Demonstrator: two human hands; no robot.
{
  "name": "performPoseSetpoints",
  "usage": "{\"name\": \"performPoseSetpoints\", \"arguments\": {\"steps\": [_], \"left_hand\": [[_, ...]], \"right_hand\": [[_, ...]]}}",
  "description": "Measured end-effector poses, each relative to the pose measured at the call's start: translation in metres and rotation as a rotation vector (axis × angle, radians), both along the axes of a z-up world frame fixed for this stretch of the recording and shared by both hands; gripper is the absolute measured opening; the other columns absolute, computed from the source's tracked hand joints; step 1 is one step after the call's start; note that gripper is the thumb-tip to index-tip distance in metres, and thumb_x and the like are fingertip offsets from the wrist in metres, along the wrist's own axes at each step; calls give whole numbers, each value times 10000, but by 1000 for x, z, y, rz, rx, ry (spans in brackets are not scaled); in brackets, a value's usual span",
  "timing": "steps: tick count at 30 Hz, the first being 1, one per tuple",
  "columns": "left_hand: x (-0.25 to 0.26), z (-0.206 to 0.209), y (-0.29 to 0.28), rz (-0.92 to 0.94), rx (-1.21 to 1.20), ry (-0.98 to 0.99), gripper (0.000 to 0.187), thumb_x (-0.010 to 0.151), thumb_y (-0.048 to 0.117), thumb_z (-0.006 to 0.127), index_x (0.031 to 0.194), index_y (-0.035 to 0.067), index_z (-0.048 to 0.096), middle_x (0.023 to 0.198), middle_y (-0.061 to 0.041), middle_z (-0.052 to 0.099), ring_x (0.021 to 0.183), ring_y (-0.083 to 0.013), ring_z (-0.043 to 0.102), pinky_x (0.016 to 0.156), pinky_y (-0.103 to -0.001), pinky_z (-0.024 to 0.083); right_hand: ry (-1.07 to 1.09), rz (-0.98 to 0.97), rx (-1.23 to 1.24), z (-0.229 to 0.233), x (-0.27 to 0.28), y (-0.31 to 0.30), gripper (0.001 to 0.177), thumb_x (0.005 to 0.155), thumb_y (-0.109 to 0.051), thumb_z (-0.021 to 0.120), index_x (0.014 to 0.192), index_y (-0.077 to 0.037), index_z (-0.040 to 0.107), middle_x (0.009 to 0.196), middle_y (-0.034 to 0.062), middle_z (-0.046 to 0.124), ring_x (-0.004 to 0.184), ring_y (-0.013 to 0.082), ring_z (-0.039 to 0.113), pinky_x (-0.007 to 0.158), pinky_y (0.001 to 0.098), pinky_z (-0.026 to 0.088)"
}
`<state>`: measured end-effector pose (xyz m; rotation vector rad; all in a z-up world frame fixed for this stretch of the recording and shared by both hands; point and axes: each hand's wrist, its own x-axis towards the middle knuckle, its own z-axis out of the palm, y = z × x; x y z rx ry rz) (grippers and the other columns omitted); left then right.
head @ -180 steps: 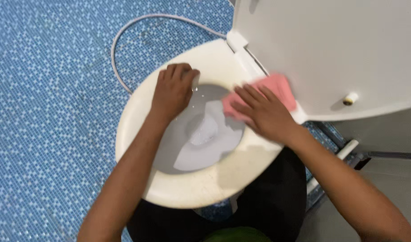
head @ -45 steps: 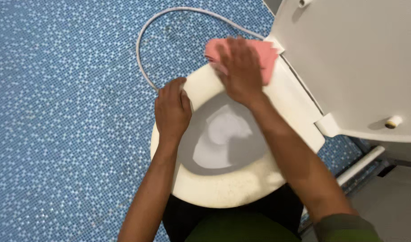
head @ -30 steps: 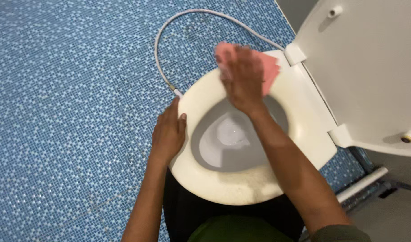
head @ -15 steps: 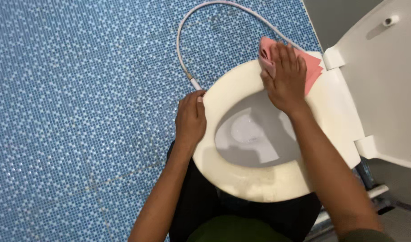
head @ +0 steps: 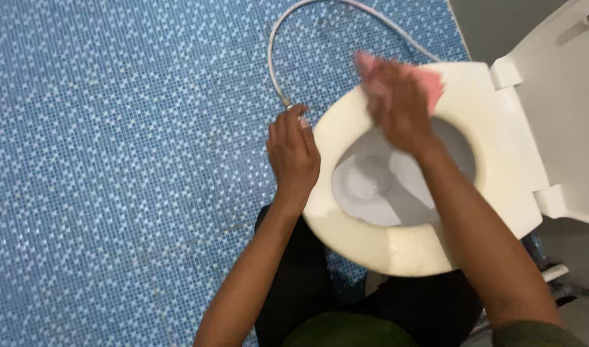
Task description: The person wipes the toilet seat and lid with a pink cloth, then lifts the lid and wipes the rim and inner bowl. The person uses a cloth to clean the exterior and interior surfaces of the toilet.
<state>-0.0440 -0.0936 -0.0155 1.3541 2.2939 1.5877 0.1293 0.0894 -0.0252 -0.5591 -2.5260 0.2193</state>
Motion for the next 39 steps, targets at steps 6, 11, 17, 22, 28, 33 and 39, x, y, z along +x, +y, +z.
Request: {"name": "performPoseSetpoints", "arguments": {"steps": [6, 11, 17, 22, 28, 33, 39], "left_hand": [[2, 7, -1, -13, 141, 11, 284, 1113, 172, 404, 1287, 46, 589, 1237, -141, 645, 1161, -329, 593, 978, -458, 435], [4, 9, -14, -61, 206, 37, 243, 1099, 183, 447, 1229, 64, 614, 1204, -112, 659, 1143, -308, 601, 1019, -451, 454], [3, 4, -14, -236, 128, 124, 222, 1076, 136, 480, 1210, 31, 623, 1185, -149, 653, 1099, -346, 595, 956, -463, 453], [5, 2, -10, -245, 156, 69, 225, 1094, 127, 462, 1216, 26, 622, 1178, -153, 655, 1080, -352, 595, 958, -466, 473], [3, 4, -9, -278, 162, 95, 234, 1092, 146, 482, 1253, 26, 603, 1177, -150, 622, 1090, -345, 584, 963, -463, 475], [8, 10, -6, -362, -58, 265, 302, 1017, 138, 567, 1302, 51, 613, 1185, -121, 614, 1068, -327, 553, 919, -460, 448], [19, 20, 29, -551, -110, 449, 354, 920, 89, 648, 1273, 112, 633, 1221, -90, 619, 1172, -315, 557, 919, -480, 440]], "right_hand": [[-24, -204, -180, -4, -55, -52, 520, 1024, -175, 594, 1522, -78, 481, 1511, 190, 535, 1390, 370, 455, 1184, 532, 321], [-73, 266, -166, -18, -41, -99, 616, 981, -245, 605, 1511, 22, 443, 1530, 315, 458, 1418, 487, 385, 1097, 600, 227], [380, -222, -931, -3, 24, 5, 514, 1035, -345, 475, 1455, -49, 493, 1623, 83, 561, 1056, 477, 534, 873, 525, 444], [1, -295, 100, -12, 32, 1, 557, 1114, -249, 526, 1600, 12, 443, 1622, 169, 472, 1496, 356, 416, 1204, 500, 300], [211, 178, -573, -49, -48, -69, 479, 1076, -261, 505, 1503, -44, 507, 1560, 168, 513, 1486, 336, 466, 1244, 474, 336], [4, -104, -488, 0, 4, -24, 476, 1070, -298, 493, 1492, -78, 472, 1457, 125, 515, 1336, 299, 504, 1150, 501, 403], [-411, -267, 75, 27, 153, 4, 597, 1042, -351, 489, 1583, -112, 404, 1672, 172, 320, 1544, 361, 264, 1205, 567, 238]]}}
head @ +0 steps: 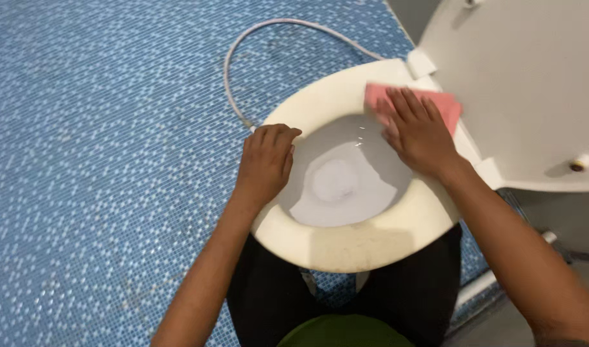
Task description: The person wipes the toilet seat and lid with a pink cloth, then lifts the lid and wipes the rim and inner bowl. The person uses a cloth to clean the exterior and interior surfaces of the toilet.
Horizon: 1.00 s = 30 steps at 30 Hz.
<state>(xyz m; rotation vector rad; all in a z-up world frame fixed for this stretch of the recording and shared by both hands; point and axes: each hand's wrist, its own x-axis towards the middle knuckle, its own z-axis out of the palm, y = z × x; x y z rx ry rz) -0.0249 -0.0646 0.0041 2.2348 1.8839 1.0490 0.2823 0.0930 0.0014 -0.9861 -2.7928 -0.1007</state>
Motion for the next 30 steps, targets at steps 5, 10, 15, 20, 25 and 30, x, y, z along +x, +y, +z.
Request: {"name": "performPoseSetpoints", "arguments": {"steps": [5, 10, 15, 20, 25, 30], "left_hand": [[12, -1, 48, -75, 67, 13, 387, 872, 67, 677, 1255, 90, 633, 1242, -104, 608, 1218, -320, 547, 1015, -487, 439], [15, -2, 53, -34, 30, 1, 340, 885, 50, 691, 1220, 95, 654, 1256, -104, 609, 1217, -324, 549, 1019, -477, 432], [18, 2, 49, -3, 13, 65, 347, 861, 23, 671, 1201, 92, 659, 1292, -99, 613, 1279, -318, 545, 1059, -475, 418], [18, -1, 45, -22, 4, 40, 325, 865, 24, 675, 1183, 94, 663, 1308, -92, 612, 1323, -308, 533, 1080, -485, 416], [15, -1, 48, -36, 7, -119, 328, 873, 15, 664, 1195, 77, 672, 1271, -106, 636, 1262, -330, 565, 1056, -472, 435], [2, -1, 52, 10, 147, -339, 341, 861, -79, 564, 1166, 39, 661, 1206, -142, 652, 1161, -336, 612, 1003, -433, 497]], "right_hand": [[-145, -74, -44, 1, 55, -33, 502, 1008, -395, 483, 1500, -292, 471, 1661, 56, 352, 1555, 303, 288, 1228, 543, 230], [-66, 66, -5, -6, -1, 4, 507, 1033, -373, 506, 1539, -349, 496, 1663, 70, 359, 1542, 325, 298, 1219, 530, 235], [14, 127, 4, -7, -19, 10, 501, 1049, -385, 517, 1533, -256, 510, 1662, 89, 360, 1529, 325, 319, 1211, 531, 237], [-80, -43, -21, 8, 41, -42, 512, 1014, -360, 520, 1509, -232, 507, 1660, 58, 380, 1542, 276, 337, 1236, 507, 241], [-15, -120, -31, -5, 48, -29, 527, 1037, -356, 526, 1538, -193, 502, 1651, 133, 382, 1524, 318, 344, 1212, 535, 254], [150, -29, 46, -11, -53, 33, 509, 1078, -375, 521, 1532, -145, 517, 1611, 209, 413, 1490, 412, 362, 1140, 609, 287]]}}
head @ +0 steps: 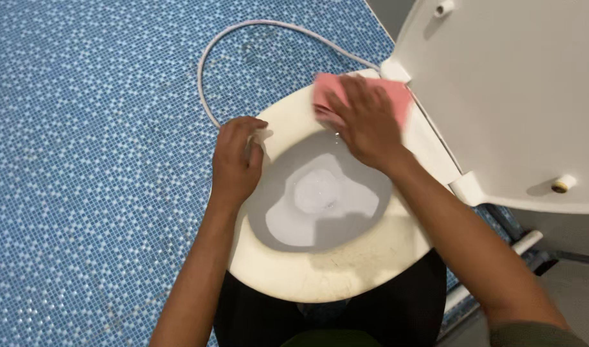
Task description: The person wipes the toilet seat and lid with a pink cloth, then lifts the lid and wipes the rim and inner bowl. The person uses a cloth to clean the exterior and interior surfaces of the toilet.
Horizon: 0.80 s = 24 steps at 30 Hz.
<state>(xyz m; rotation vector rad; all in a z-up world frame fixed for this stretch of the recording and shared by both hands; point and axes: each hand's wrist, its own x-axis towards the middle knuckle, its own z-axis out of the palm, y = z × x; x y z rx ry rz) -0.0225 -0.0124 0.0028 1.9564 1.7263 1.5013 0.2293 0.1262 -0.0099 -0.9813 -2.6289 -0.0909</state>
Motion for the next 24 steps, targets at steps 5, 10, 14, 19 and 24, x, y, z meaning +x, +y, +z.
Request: {"name": "performPoseSetpoints", "arguments": {"steps": [5, 10, 14, 19, 24], "left_hand": [[-7, -4, -4, 229, 126, -196, 225, 937, -115, 512, 1061, 9, 653, 1090, -123, 649, 1024, -289, 643, 897, -379, 528], [-9, -6, -7, 284, 179, -274, 240, 896, -132, 482, 1010, 1, 645, 1047, -124, 630, 1002, -274, 633, 894, -377, 528], [-12, -7, -3, 223, 74, -249, 286, 862, -142, 456, 1007, 3, 656, 1010, -109, 630, 960, -249, 614, 848, -372, 519], [-7, -6, 1, 180, 67, -322, 303, 874, -130, 427, 1010, 17, 655, 1002, -98, 623, 954, -225, 626, 824, -348, 541], [-16, -2, -6, 186, 122, -389, 230, 957, -111, 471, 1035, 14, 648, 1020, -94, 621, 949, -224, 635, 851, -346, 540]], "right_hand": [[154, 214, -207, -14, -109, -27, 470, 1093, -373, 518, 1532, -204, 539, 1617, 176, 384, 1494, 397, 342, 1170, 613, 265], [298, 460, -613, -30, -74, -52, 485, 1055, -283, 497, 1530, -188, 502, 1627, 78, 456, 1572, 309, 352, 1289, 558, 246], [-57, 100, -51, -9, 1, -8, 444, 1084, -209, 521, 1527, -220, 559, 1707, 145, 297, 1597, 334, 239, 1257, 563, 203], [-1, -50, 33, -22, -34, -9, 539, 1109, -229, 506, 1625, -95, 427, 1705, 182, 286, 1577, 376, 222, 1231, 581, 167], [131, 176, -262, -43, -128, -81, 581, 1110, -297, 457, 1612, -21, 362, 1680, 212, 304, 1571, 391, 230, 1243, 592, 160]]}}
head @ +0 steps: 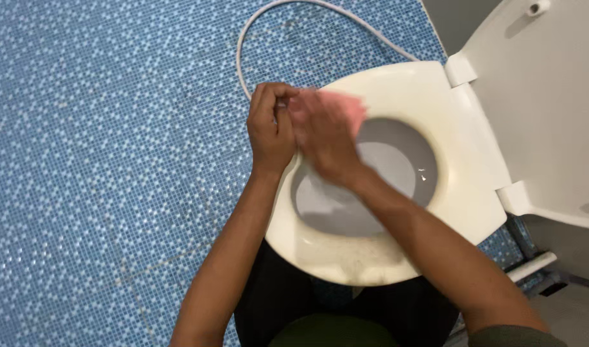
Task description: The person wipes the toilet seat and lid with a pink cloth, then lifts the lid and wipes the rim and inner bowl. The person uses a cloth to clean the exterior and interior surfaces of the toilet.
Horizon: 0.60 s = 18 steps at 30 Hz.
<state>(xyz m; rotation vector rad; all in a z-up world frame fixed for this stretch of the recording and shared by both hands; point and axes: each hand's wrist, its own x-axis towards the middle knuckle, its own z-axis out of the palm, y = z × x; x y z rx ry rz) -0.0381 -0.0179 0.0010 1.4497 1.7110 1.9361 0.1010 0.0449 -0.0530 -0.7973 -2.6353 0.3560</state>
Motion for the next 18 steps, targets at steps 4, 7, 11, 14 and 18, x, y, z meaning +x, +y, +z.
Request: {"name": "performPoseSetpoints", "arguments": {"steps": [4, 7, 11, 14, 18], "left_hand": [[-4, 4, -29, 62, -58, -74, 231, 986, -55, 495, 1144, 29, 640, 1119, -107, 621, 980, -238, 645, 831, -343, 534], [1, -4, -64, 49, -120, 76, 306, 972, -20, 543, 1271, 29, 588, 1207, -131, 595, 1090, -278, 612, 929, -364, 516], [3, -17, -97, 54, -197, 28, 337, 996, -12, 490, 1324, 29, 557, 1253, -147, 581, 1163, -300, 601, 997, -373, 502], [3, -29, -105, 131, -152, -136, 298, 1041, 10, 460, 1326, 21, 546, 1265, -146, 581, 1166, -278, 615, 1003, -367, 508], [3, -43, -114, 173, -51, -273, 271, 1077, 36, 418, 1312, 19, 553, 1281, -135, 564, 1157, -234, 621, 1016, -355, 520]], "right_hand": [[22, 258, 61, 26, 2, -22, 581, 1066, -337, 490, 1546, -14, 453, 1607, 229, 401, 1499, 423, 306, 1164, 622, 205], [-23, -23, -137, 37, 7, 5, 473, 1119, -364, 439, 1517, -121, 514, 1523, 154, 520, 1411, 365, 462, 1171, 556, 339], [40, -152, 184, 50, -8, 45, 441, 1142, -329, 462, 1519, -102, 495, 1497, 129, 566, 1408, 374, 511, 1137, 567, 377], [39, -12, 176, 54, -20, 16, 463, 1132, -259, 431, 1569, -105, 447, 1515, 174, 529, 1368, 409, 482, 1093, 577, 367], [-92, 199, 68, 41, -24, -73, 523, 1075, -255, 461, 1577, -114, 426, 1587, 250, 389, 1465, 448, 339, 1167, 596, 243]]}}
